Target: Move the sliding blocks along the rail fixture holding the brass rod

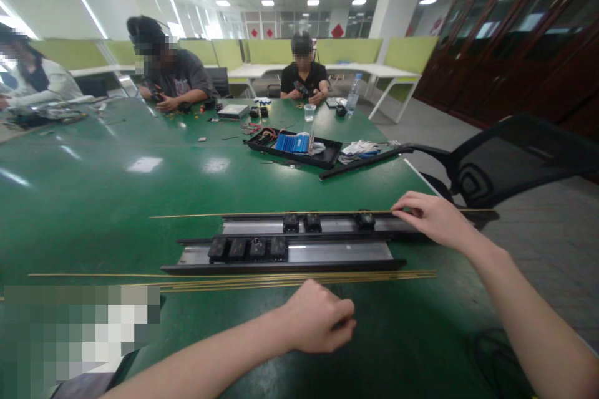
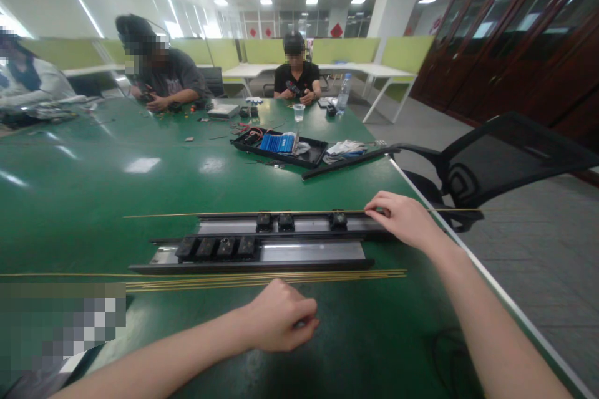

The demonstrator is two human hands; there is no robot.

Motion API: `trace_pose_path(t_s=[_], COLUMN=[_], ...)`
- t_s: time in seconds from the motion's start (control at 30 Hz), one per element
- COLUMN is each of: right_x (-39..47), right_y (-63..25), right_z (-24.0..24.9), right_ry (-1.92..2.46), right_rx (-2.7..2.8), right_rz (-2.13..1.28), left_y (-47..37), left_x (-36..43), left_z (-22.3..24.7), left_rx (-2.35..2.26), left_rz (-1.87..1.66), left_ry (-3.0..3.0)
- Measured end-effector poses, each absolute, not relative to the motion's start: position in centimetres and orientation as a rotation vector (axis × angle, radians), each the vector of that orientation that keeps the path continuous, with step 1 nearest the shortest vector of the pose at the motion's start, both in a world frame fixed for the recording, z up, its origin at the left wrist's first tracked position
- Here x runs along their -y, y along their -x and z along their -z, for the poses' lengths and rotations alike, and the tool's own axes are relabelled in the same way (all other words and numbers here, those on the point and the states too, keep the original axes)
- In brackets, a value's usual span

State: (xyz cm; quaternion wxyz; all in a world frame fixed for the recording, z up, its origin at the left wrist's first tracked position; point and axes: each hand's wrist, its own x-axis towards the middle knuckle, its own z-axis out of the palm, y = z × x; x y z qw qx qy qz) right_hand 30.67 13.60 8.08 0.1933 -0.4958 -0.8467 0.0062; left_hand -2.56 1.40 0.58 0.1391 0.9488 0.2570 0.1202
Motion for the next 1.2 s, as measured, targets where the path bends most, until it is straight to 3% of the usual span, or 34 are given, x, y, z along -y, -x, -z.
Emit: trace_pose_path(t_s=[1.2], right_x=[-13.6], right_y=[-33.0], right_z=[-8.8], right_ry=[1.638], right_rx=[2.329], right_rz=[-0.06], left_y=[2.6], left_x=[-1.4], left_z=[-0.4], left_rx=[-0.739], left_rz=[-0.373], left_ry=[-2.745])
